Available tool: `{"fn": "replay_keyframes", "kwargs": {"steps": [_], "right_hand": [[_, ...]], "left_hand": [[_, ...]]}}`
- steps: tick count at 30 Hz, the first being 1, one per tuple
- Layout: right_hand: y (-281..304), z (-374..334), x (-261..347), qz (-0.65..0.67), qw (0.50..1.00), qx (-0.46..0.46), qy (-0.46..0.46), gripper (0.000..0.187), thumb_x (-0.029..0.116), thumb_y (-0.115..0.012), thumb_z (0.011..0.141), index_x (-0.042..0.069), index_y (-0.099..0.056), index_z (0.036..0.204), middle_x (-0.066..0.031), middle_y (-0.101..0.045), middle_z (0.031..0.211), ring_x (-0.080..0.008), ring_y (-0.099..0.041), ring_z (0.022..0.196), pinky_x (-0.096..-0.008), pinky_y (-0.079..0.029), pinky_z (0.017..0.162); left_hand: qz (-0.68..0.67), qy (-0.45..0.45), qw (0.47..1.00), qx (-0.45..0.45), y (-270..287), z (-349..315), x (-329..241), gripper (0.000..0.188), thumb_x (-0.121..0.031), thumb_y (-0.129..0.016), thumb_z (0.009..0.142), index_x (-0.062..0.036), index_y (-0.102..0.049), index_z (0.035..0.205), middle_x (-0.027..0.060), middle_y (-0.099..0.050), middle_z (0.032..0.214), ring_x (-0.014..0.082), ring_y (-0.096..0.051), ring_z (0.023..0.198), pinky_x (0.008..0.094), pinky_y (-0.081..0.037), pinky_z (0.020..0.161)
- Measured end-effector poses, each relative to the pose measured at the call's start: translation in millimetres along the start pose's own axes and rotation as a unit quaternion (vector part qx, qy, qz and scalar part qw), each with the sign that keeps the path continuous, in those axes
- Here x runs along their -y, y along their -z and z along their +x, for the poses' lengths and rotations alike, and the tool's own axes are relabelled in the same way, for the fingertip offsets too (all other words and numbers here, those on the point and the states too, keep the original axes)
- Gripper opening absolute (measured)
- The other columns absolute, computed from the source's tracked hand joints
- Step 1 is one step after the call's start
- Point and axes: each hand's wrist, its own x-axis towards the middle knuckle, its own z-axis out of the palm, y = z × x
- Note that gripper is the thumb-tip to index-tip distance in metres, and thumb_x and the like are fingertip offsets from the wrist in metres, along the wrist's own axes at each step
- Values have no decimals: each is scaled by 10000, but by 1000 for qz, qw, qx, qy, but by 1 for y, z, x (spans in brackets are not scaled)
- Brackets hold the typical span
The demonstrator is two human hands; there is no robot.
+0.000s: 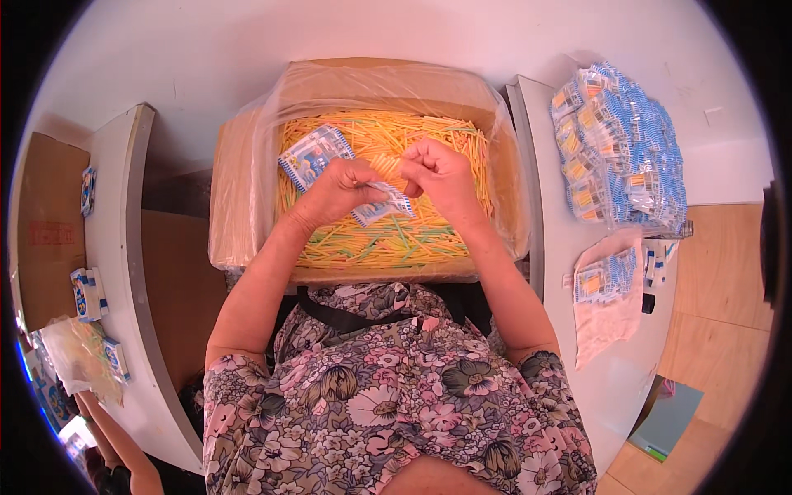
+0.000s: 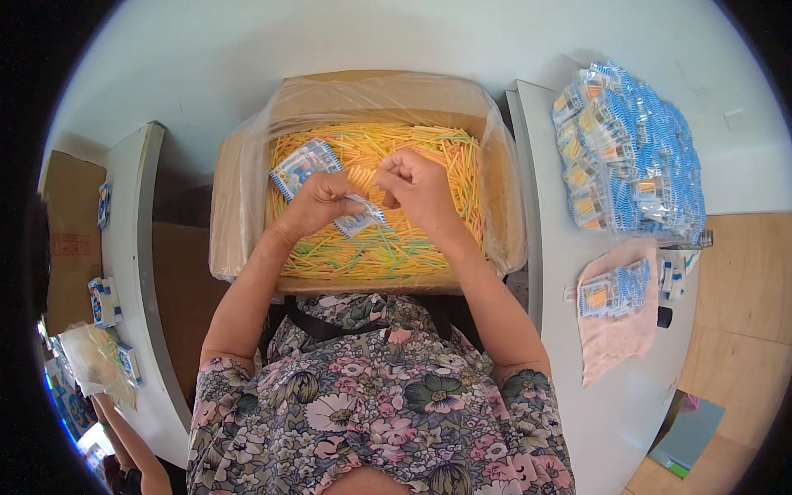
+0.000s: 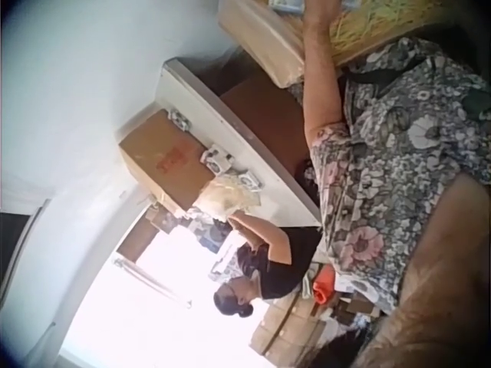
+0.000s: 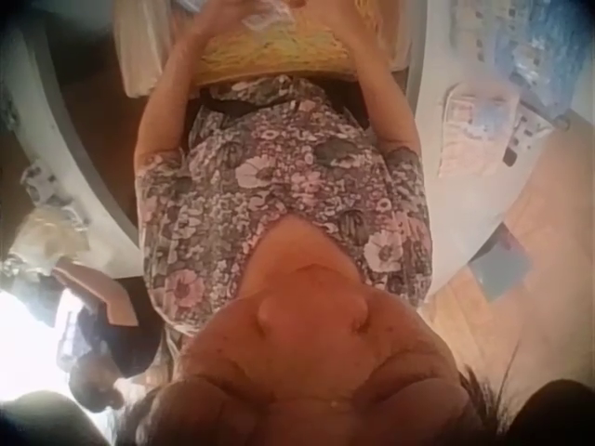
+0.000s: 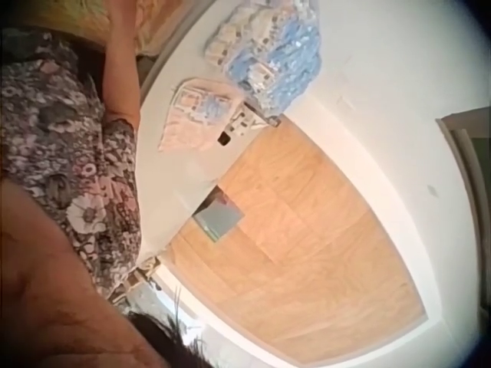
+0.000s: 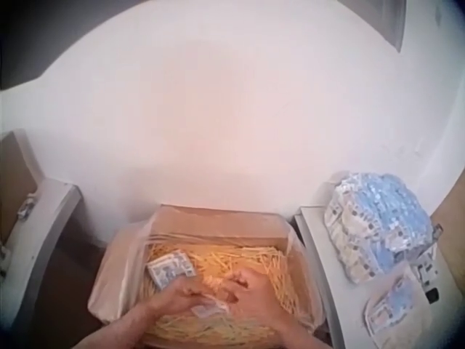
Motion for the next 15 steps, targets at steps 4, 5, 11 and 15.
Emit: {"fn": "replay_keyframes", "kwargs": {"steps": [4,5,11,15], "right_hand": [[-10,-5,-8,-95,992,-35,76,132,112,-592,918,-10,-624,878,-17,-587,710,-67,-548,584,-216,-429,505],[-10,-6,-7,-89,993,-36,75,153,134,-589,923,-3,-616,862,-14,-589,720,-71,-547,585,-221,-430,510],[-20,1,-3,-190,978,-30,78,238,222,-637,890,9,-586,797,-20,-587,706,-72,-520,594,-253,-423,528],[-26,9,-24,-121,988,-65,76,240,191,-661,843,7,-562,727,-19,-543,623,-61,-494,596,-256,-405,519]], "left_hand": [[-94,97,991,14,-2,-2,-7,98,-35,-723,776,-2,-688,862,24,-675,764,74,-589,722,243,-466,650],[-84,99,991,20,-2,-2,-8,93,-35,-717,785,2,-689,865,25,-683,774,66,-590,728,237,-471,658],[-21,24,999,27,-12,-1,-5,90,-50,-717,794,3,-688,861,23,-679,772,67,-596,740,242,-474,661],[-60,-14,998,-5,-23,-1,-4,90,-55,-717,797,3,-692,861,22,-682,795,60,-597,749,241,-476,667]]}}
